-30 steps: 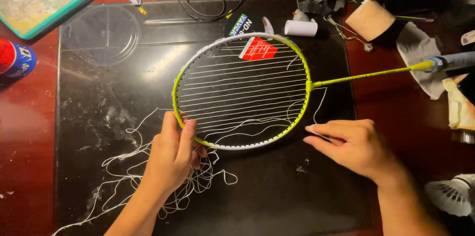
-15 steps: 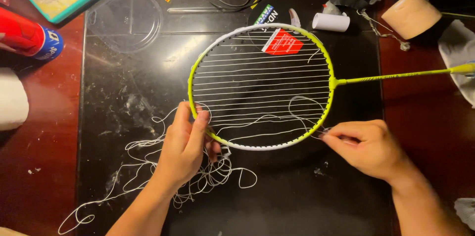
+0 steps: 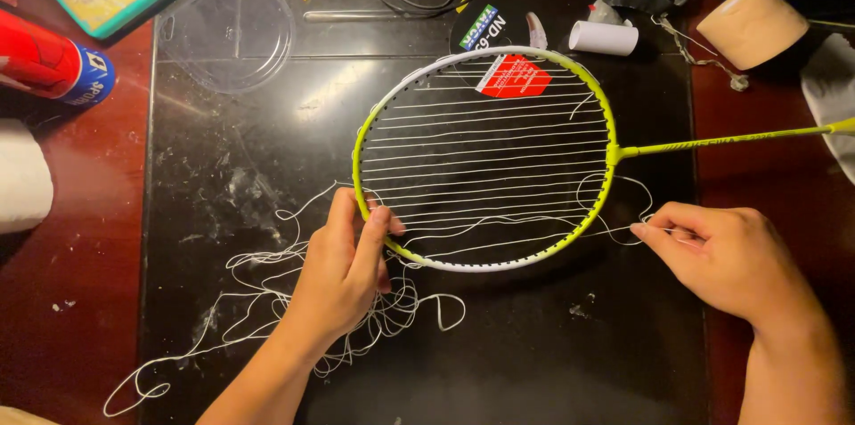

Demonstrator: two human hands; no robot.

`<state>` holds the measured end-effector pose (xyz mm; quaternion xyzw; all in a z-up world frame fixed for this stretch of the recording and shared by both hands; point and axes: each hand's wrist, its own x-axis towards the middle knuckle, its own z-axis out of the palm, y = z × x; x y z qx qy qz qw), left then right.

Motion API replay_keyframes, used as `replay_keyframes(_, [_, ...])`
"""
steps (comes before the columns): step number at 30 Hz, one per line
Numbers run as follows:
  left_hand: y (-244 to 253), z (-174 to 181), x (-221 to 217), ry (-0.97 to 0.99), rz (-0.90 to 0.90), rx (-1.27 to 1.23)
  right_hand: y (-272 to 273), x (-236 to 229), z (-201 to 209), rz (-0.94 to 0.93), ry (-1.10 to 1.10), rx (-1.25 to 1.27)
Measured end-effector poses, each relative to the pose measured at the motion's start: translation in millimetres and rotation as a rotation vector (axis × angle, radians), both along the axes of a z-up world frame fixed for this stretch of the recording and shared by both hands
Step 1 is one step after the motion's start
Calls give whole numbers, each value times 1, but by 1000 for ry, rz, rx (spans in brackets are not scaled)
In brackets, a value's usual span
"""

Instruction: Manually weaving strings through a badminton racket frame.

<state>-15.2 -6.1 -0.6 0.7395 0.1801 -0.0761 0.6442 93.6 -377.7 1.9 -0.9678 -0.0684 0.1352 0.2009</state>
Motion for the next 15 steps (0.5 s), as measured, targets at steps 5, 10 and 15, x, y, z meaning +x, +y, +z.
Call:
replay_keyframes(5, [-3, 8, 5, 91, -6, -15, -3, 5, -7, 39, 73, 67])
replay_keyframes(10, [1, 1, 2, 42, -48, -8, -17, 9, -20, 8, 231, 209])
replay_keyframes(15, [7, 6, 2, 19, -180, -28, -17, 12, -20, 21, 245, 294])
